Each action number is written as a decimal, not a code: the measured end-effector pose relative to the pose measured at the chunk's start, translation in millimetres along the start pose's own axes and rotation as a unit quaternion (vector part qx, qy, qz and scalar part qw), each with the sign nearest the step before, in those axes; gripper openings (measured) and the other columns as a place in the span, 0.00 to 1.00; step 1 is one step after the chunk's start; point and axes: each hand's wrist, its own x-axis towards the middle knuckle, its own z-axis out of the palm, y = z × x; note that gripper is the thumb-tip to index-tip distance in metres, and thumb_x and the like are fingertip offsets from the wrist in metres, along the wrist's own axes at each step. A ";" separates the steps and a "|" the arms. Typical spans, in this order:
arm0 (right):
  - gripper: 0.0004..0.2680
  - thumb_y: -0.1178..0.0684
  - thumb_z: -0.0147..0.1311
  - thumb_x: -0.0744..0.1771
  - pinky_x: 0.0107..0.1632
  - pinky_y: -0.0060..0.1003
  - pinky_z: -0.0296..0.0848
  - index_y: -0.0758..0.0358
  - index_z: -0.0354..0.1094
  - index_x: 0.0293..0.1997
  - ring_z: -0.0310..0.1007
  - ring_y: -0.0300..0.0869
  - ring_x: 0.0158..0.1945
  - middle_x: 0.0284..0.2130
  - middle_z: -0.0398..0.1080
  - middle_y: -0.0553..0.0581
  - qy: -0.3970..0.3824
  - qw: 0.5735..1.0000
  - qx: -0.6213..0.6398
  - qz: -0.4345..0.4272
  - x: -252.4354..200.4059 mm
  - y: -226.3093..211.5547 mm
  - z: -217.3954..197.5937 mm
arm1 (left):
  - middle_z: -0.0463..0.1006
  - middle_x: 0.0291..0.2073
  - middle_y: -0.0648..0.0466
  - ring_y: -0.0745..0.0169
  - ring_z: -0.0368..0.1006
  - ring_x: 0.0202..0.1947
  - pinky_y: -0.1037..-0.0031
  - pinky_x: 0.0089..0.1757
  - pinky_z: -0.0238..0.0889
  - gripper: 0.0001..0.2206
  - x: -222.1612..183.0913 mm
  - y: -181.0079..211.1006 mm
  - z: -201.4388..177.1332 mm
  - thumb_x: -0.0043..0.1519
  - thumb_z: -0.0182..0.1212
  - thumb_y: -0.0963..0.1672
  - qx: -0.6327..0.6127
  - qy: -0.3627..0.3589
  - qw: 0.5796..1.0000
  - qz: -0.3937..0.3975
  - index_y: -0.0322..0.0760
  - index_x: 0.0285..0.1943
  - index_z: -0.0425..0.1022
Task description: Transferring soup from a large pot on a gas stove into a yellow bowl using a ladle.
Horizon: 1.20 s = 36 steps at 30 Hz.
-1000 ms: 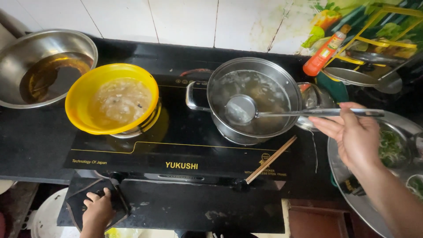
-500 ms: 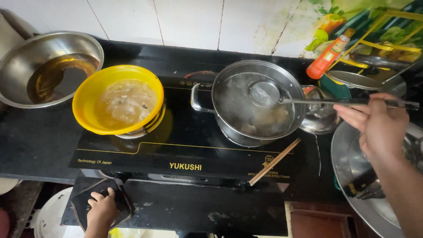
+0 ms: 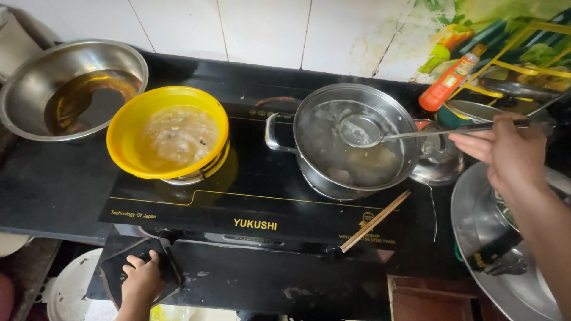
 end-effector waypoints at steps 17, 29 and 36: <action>0.09 0.52 0.38 0.74 0.48 0.39 0.94 0.65 0.60 0.57 0.89 0.52 0.39 0.42 0.77 0.74 0.020 0.998 0.047 -0.026 29.4 1.5 48.8 | 0.40 0.81 0.27 0.22 0.44 0.79 0.43 0.63 0.64 0.28 -28.6 13.4 -55.4 0.70 0.39 0.43 -0.048 -0.102 0.993 -0.022 0.52 0.83 0.44; 0.05 0.57 0.35 0.74 0.52 0.47 0.90 0.55 0.58 0.50 0.86 0.62 0.44 0.42 0.74 0.79 -0.062 0.991 0.103 -0.055 21.8 16.1 58.4 | 0.36 0.81 0.29 0.24 0.40 0.80 0.44 0.65 0.62 0.34 -33.5 14.6 -67.0 0.67 0.54 0.45 -0.058 -0.121 0.991 -0.028 0.53 0.83 0.43; 0.03 0.57 0.36 0.76 0.58 0.54 0.85 0.57 0.56 0.54 0.82 0.66 0.46 0.42 0.71 0.81 -0.116 0.985 0.095 -0.087 2.4 23.9 53.5 | 0.41 0.80 0.26 0.21 0.44 0.78 0.42 0.62 0.64 0.28 -26.6 10.2 -48.0 0.70 0.36 0.44 -0.052 -0.077 0.996 -0.017 0.52 0.82 0.44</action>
